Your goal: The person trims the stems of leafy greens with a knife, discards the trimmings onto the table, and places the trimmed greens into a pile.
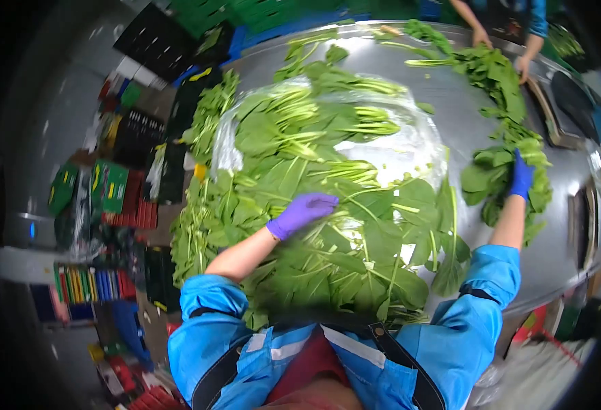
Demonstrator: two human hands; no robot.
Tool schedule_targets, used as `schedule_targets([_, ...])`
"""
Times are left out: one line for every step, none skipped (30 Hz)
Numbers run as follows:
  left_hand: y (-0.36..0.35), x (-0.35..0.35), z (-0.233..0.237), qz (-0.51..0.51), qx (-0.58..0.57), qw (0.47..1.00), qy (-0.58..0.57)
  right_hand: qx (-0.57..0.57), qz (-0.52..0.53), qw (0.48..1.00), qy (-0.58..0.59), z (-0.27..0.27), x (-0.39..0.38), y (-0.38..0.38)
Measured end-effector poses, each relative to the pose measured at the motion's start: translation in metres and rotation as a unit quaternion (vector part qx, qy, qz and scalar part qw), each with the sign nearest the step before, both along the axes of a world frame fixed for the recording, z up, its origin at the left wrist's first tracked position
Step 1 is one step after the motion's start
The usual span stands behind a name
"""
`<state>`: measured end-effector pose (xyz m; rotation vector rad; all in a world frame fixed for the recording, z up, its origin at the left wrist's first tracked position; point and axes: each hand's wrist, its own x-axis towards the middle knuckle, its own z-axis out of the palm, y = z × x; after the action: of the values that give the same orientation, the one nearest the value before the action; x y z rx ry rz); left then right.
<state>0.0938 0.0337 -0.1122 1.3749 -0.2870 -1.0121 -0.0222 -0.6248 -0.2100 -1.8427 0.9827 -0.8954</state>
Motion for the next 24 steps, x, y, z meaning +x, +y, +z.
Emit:
schedule_targets([0.009, 0.012, -0.006, -0.016, 0.076, 0.989, -0.127, -0.027, -0.094, 0.986, 0.139, 0.022, 0.002, 0.008])
schedule_targets([0.015, 0.026, -0.009, -0.041, 0.151, 0.956, -0.250, -0.058, -0.188, 0.942, 0.273, 0.044, 0.004, 0.025])
schedule_targets([0.015, 0.045, -0.009, -0.049, 0.211, 0.881, -0.421, -0.055, -0.182, 0.942, 0.277, 0.051, 0.013, 0.045])
schedule_targets([0.009, 0.066, -0.008, -0.058, 0.260, 0.772, -0.577, -0.118, -0.137, 0.947, 0.267, 0.057, 0.018, 0.061])
schedule_targets([0.004, 0.089, -0.021, -0.041, 0.260, 0.700, -0.664, -0.182, -0.094, 0.945, 0.254, 0.064, 0.022, 0.080])
schedule_targets([0.000, 0.108, -0.040, -0.023, 0.255, 0.619, -0.742, -0.188, -0.026, 0.959, 0.209, 0.070, 0.025, 0.112])
schedule_targets([-0.005, 0.123, -0.053, -0.023, 0.251, 0.620, -0.743, -0.194, 0.040, 0.967, 0.162, 0.073, 0.027, 0.150])
schedule_targets([-0.010, 0.137, -0.064, -0.056, 0.296, 0.575, -0.760, -0.219, 0.097, 0.961, 0.140, 0.069, 0.027, 0.182])
schedule_targets([-0.014, 0.145, -0.067, -0.087, 0.340, 0.527, -0.774, -0.243, 0.154, 0.951, 0.116, 0.070, 0.025, 0.215])
schedule_targets([-0.015, 0.143, -0.053, -0.084, 0.335, 0.527, -0.777, -0.181, 0.193, 0.957, 0.118, 0.081, 0.021, 0.252])
schedule_targets([-0.013, 0.137, -0.027, -0.136, 0.329, 0.592, -0.723, -0.115, 0.232, 0.959, 0.119, 0.093, 0.015, 0.293])
schedule_targets([-0.009, 0.130, -0.002, -0.188, 0.320, 0.650, -0.663, -0.065, 0.265, 0.952, 0.142, 0.110, 0.009, 0.328])
schedule_targets([-0.001, 0.125, 0.016, -0.166, 0.213, 0.716, -0.644, -0.014, 0.321, 0.940, 0.115, 0.125, 0.001, 0.358])
schedule_targets([0.006, 0.109, 0.042, -0.168, 0.210, 0.716, -0.645, -0.003, 0.347, 0.928, 0.139, 0.126, -0.002, 0.379])
schedule_targets([0.013, 0.085, 0.077, -0.143, 0.156, 0.782, -0.587, 0.026, 0.382, 0.915, 0.127, 0.139, -0.005, 0.403])
schedule_targets([0.020, 0.061, 0.109, -0.117, 0.103, 0.839, -0.521, -0.005, 0.402, 0.913, 0.075, 0.147, -0.006, 0.426])
schedule_targets([0.025, 0.041, 0.135, -0.107, 0.085, 0.868, -0.477, -0.036, 0.421, 0.906, 0.025, 0.153, -0.007, 0.449])
schedule_targets([0.031, 0.019, 0.154, -0.096, 0.068, 0.896, -0.428, -0.034, 0.421, 0.906, 0.028, 0.163, -0.009, 0.471])
schedule_targets([0.036, 0.000, 0.167, -0.091, 0.087, 0.920, -0.371, -0.055, 0.439, 0.897, 0.001, 0.177, -0.009, 0.490])
schedule_targets([0.042, -0.015, 0.166, -0.091, 0.087, 0.920, -0.371, -0.077, 0.456, 0.886, -0.026, 0.185, -0.009, 0.503])
schedule_targets([0.046, -0.031, 0.164, -0.091, 0.103, 0.944, -0.301, -0.077, 0.457, 0.886, -0.025, 0.185, -0.010, 0.512])
schedule_targets([0.048, -0.044, 0.159, -0.093, 0.119, 0.962, -0.228, -0.119, 0.476, 0.871, 0.017, 0.180, -0.012, 0.521])
schedule_targets([0.051, -0.053, 0.145, -0.098, 0.145, 0.958, -0.225, -0.158, 0.494, 0.853, 0.060, 0.173, -0.015, 0.527])
schedule_targets([0.056, -0.063, 0.127, -0.101, 0.146, 0.960, -0.217, -0.153, 0.495, 0.853, 0.066, 0.166, -0.020, 0.531])
